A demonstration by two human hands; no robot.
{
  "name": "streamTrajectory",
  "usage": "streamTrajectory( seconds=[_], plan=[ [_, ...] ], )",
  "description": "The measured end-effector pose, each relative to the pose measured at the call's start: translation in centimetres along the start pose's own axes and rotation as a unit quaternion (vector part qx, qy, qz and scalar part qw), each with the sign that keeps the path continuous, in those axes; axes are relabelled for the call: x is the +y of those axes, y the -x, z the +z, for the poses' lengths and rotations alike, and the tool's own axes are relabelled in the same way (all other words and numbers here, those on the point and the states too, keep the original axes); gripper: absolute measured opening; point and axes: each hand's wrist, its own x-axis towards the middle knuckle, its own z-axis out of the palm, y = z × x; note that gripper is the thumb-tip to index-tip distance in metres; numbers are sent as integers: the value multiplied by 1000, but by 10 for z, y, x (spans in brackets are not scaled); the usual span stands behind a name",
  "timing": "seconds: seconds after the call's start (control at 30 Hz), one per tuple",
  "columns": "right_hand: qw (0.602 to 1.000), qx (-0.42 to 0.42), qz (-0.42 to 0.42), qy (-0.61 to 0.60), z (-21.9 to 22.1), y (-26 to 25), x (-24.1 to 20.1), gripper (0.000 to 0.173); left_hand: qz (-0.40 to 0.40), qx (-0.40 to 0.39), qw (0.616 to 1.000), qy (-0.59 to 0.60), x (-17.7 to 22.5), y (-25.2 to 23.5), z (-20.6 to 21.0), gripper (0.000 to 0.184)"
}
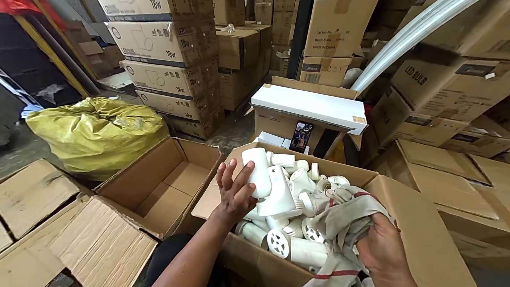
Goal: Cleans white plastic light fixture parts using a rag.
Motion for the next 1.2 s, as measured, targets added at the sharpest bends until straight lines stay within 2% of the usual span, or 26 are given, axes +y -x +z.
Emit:
streamTrajectory(
  seconds=[0.13,0.2,0.27,0.37,0.43,0.53,0.57,0.63,0.67,0.7,0.77,0.8,0.83,0.87,0.93,0.97,1.0,1.07,1.13,1.17,1.2],
  plan=[
    [997,-21,-31,70,-1,11,5,29,9,-42,998,43,10,4,3,17],
    [985,-74,-74,140,-7,22,11,22,29,-82,991,97,25,7,5,21],
    [955,-153,-113,226,-10,31,11,16,51,-132,980,141,43,9,4,20],
    [895,-247,-71,365,-2,39,-1,12,76,-161,966,189,62,14,5,18],
    [862,-241,-107,434,4,46,-2,15,74,-159,961,213,67,20,6,18],
    [838,-169,-187,485,13,57,5,19,46,-154,958,237,74,28,6,29],
    [838,-166,-174,490,14,56,4,20,39,-156,957,240,75,29,7,31],
    [830,-222,-104,500,7,51,-4,20,37,-162,957,240,75,31,8,28],
    [805,-264,-104,521,4,49,-8,20,38,-163,956,241,75,32,8,26],
    [768,-285,-168,549,3,50,-8,19,38,-165,955,242,76,32,8,25],
    [706,-239,-283,604,6,54,0,17,28,-169,956,239,80,35,7,28],
    [706,-199,-281,619,10,56,4,19,23,-173,956,237,82,36,8,29],
    [735,-169,-226,616,14,56,6,23,17,-179,954,239,83,37,9,28],
    [797,-145,-122,573,18,55,7,29,8,-183,951,248,82,39,11,28],
    [917,-91,45,387,18,44,13,36,-6,-180,947,264,78,41,16,30],
    [959,-76,96,257,17,37,18,39,-11,-174,947,270,75,38,18,32],
    [981,-79,129,123,16,31,20,42,-11,-166,948,271,71,34,18,34],
    [985,-81,153,-19,19,26,18,45,4,-144,955,260,65,29,18,32],
    [987,-82,136,-30,18,24,18,45,-17,-147,953,264,64,27,19,35],
    [989,-85,122,-20,15,24,17,43,-72,-154,939,298,68,26,19,43],
    [991,-77,105,-9,13,24,16,42,-165,-149,907,359,75,24,18,58]
  ],
)
